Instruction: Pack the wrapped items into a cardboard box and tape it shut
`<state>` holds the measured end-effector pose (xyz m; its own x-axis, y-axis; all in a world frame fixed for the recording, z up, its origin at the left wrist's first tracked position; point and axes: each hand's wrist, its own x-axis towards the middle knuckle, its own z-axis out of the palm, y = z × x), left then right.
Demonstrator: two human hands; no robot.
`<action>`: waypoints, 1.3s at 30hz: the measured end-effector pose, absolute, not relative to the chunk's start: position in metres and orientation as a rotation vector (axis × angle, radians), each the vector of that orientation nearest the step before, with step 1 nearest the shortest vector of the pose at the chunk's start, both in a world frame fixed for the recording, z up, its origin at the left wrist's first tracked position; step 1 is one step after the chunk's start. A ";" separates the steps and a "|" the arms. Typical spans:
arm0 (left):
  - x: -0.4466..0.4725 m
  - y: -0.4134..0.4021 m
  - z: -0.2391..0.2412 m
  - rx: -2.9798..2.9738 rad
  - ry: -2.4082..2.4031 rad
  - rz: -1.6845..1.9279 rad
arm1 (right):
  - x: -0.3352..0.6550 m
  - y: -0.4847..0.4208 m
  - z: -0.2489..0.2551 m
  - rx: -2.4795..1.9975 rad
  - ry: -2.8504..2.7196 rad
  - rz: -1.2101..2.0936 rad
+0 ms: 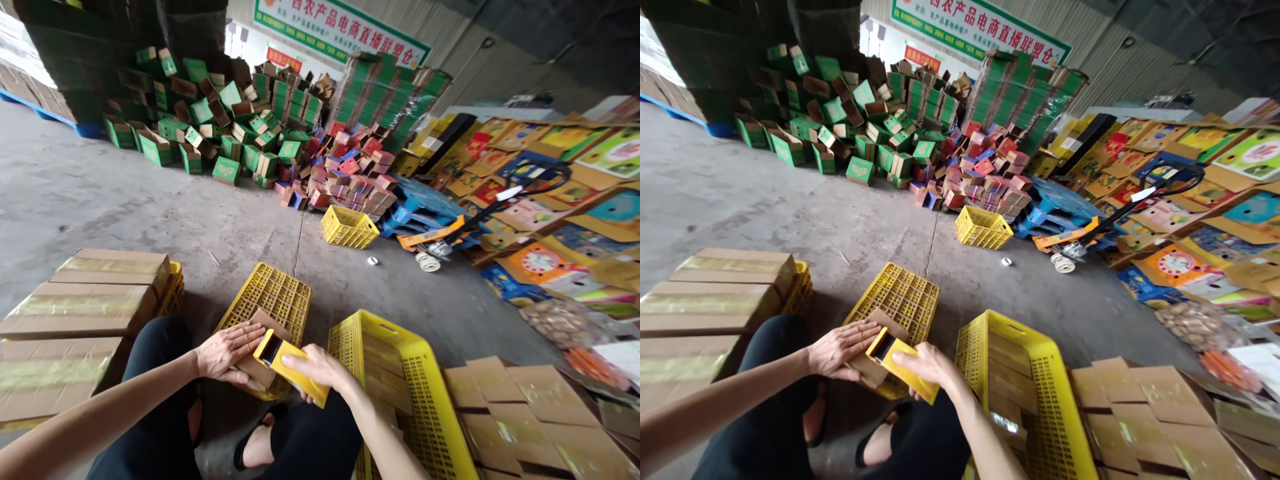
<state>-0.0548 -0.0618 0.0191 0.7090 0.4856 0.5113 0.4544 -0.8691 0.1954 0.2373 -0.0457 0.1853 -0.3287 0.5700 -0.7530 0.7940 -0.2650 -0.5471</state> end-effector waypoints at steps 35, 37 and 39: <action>-0.021 -0.069 0.044 2.806 0.781 0.653 | 0.277 -0.068 0.178 1.711 1.721 -1.721; -0.023 -0.067 0.042 2.788 0.769 0.673 | 0.284 -0.070 0.177 1.734 1.694 -1.721; -0.025 -0.066 0.040 2.773 0.756 0.701 | 0.293 -0.072 0.176 1.777 1.664 -1.713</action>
<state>-0.0251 -0.0656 0.0404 0.7589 0.5184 0.3941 0.4320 -0.8536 0.2911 0.2932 -0.0717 0.1762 -0.2785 0.5686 -0.7740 0.7573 -0.3656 -0.5411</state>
